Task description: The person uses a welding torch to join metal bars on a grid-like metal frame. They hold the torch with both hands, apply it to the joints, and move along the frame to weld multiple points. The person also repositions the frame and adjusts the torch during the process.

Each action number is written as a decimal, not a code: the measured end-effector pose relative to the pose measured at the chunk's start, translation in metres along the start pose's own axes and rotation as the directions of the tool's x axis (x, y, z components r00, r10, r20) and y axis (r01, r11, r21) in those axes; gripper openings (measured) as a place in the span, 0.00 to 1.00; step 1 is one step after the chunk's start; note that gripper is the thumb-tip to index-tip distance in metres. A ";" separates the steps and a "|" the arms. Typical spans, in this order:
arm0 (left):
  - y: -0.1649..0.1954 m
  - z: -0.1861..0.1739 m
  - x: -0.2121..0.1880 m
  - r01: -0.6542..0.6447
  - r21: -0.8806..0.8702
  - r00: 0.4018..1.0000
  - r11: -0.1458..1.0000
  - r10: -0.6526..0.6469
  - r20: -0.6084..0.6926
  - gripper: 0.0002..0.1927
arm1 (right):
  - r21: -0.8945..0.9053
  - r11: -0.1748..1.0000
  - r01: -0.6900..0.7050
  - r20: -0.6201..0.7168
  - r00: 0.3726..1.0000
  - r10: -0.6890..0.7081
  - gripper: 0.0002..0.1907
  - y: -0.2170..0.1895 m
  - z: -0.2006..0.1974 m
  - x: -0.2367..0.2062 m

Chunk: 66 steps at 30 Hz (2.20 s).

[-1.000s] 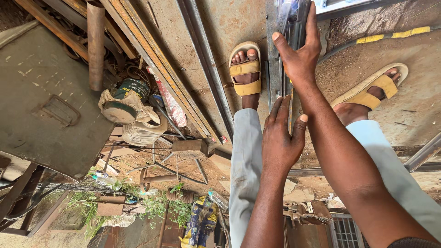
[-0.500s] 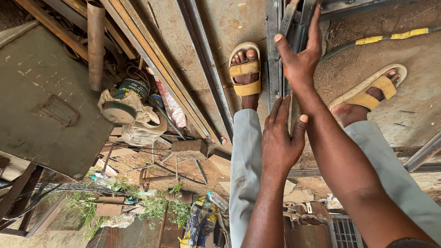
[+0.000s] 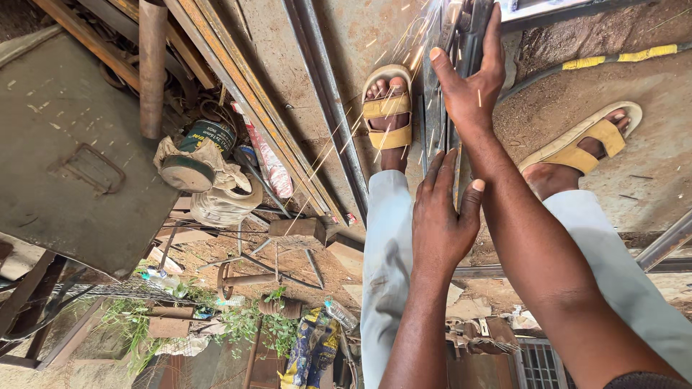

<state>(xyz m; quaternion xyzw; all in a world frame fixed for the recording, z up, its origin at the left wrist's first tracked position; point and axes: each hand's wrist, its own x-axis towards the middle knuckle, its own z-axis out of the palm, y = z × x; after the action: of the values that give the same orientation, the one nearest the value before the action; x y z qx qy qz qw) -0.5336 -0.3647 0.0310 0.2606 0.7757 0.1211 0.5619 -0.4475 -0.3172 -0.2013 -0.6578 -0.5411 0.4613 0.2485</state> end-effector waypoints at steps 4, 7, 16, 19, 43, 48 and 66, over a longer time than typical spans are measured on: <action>0.001 -0.001 0.000 0.009 0.004 1.000 1.000 -0.009 0.010 0.33 | 0.010 0.996 -0.090 0.014 0.996 0.090 0.51 -0.004 -0.002 0.001; 0.000 -0.001 0.000 0.033 0.001 0.999 0.999 -0.033 0.035 0.33 | -0.010 1.000 0.000 -0.037 0.999 -0.001 0.50 -0.004 -0.003 -0.002; -0.009 0.000 -0.001 -0.032 0.001 0.999 0.999 0.032 -0.016 0.32 | -0.001 1.000 0.011 0.021 1.000 -0.011 0.49 0.004 -0.004 0.001; -0.010 -0.001 -0.002 -0.041 0.008 0.999 0.999 0.042 -0.019 0.32 | 0.026 0.999 -0.028 0.026 0.999 0.028 0.51 0.001 0.001 -0.002; -0.010 0.002 -0.004 -0.016 -0.006 0.999 1.000 0.015 -0.029 0.31 | 0.036 0.997 -0.075 0.011 0.997 0.075 0.55 0.008 -0.005 -0.005; -0.010 0.001 -0.006 -0.010 -0.012 1.000 1.000 0.009 -0.030 0.31 | -0.049 0.998 0.039 0.002 0.999 -0.039 0.52 0.007 -0.012 -0.001; -0.008 -0.007 -0.001 0.034 -0.055 0.999 0.998 -0.035 -0.028 0.32 | 0.022 0.995 -0.096 0.011 0.995 0.095 0.49 -0.007 0.000 0.015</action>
<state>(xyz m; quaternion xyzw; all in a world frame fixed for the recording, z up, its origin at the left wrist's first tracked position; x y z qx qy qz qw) -0.5420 -0.3713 0.0298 0.2297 0.7846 0.1364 0.5595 -0.4511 -0.3008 -0.2012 -0.6777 -0.5050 0.4820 0.2308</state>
